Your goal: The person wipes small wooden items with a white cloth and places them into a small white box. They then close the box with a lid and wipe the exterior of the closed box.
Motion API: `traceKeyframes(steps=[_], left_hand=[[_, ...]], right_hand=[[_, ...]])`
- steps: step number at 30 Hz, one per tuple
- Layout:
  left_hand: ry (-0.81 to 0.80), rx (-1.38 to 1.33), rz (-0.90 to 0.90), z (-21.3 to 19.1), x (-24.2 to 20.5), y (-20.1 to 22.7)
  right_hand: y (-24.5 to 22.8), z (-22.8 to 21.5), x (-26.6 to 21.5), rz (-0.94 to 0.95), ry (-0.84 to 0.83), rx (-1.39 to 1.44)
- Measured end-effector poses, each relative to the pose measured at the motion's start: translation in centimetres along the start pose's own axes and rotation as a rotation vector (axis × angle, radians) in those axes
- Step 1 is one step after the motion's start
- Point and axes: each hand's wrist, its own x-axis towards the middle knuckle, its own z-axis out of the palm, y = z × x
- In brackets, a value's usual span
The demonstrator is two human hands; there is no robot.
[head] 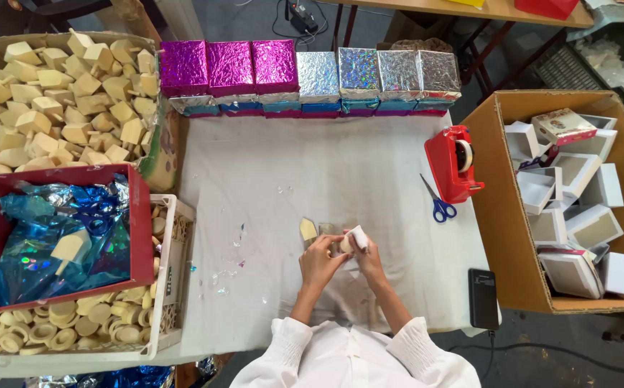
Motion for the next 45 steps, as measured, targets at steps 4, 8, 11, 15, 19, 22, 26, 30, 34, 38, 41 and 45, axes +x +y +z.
traceKeyframes(steps=[4, 8, 11, 15, 19, 22, 26, 30, 34, 38, 41, 45], left_hand=[[0.015, -0.042, -0.057, -0.8, 0.4, 0.6], [0.033, -0.004, -0.04, 0.4, 0.7, -0.1], [0.027, 0.024, 0.014, 0.9, 0.5, -0.4], [-0.001, 0.065, -0.003, 1.2, 0.2, -0.7], [-0.002, 0.017, 0.015, 0.5, 0.2, -0.2], [-0.018, 0.029, 0.0, 0.1, 0.6, 0.7], [0.002, -0.006, -0.09, -0.8, 0.7, 1.1], [0.059, 0.081, 0.083, 3.0, 1.0, -3.0], [0.02, 0.103, 0.027, 1.9, 0.9, -2.1], [-0.036, 0.063, -0.034, 1.2, 0.4, -0.9], [-0.03, 0.05, -0.024, 0.8, 0.3, -0.6], [0.104, 0.039, -0.06, -0.6, 0.5, -0.4]], right_hand=[[1.8, -2.0, 1.2, -0.029, 0.158, -0.032], [-2.7, 1.1, -1.5, -0.01, -0.009, -0.059], [-0.9, 1.0, -0.8, -0.069, -0.048, -0.058], [2.3, -0.5, 0.3, -0.16, -0.028, -0.113], [3.4, -1.2, 1.3, -0.037, 0.027, -0.025], [3.0, -2.2, 2.1, -0.002, 0.083, 0.015], [-2.2, -1.9, 0.5, 0.04, 0.041, -0.021], [2.1, -1.2, 0.5, -0.228, -0.207, -0.214], [2.4, -1.2, 1.3, -0.093, -0.094, -0.2], [3.1, -1.7, 1.5, -0.167, -0.02, -0.221], [4.8, -3.1, 2.8, -0.168, 0.063, -0.185], [-1.7, -2.5, 0.9, 0.044, 0.14, 0.032]])
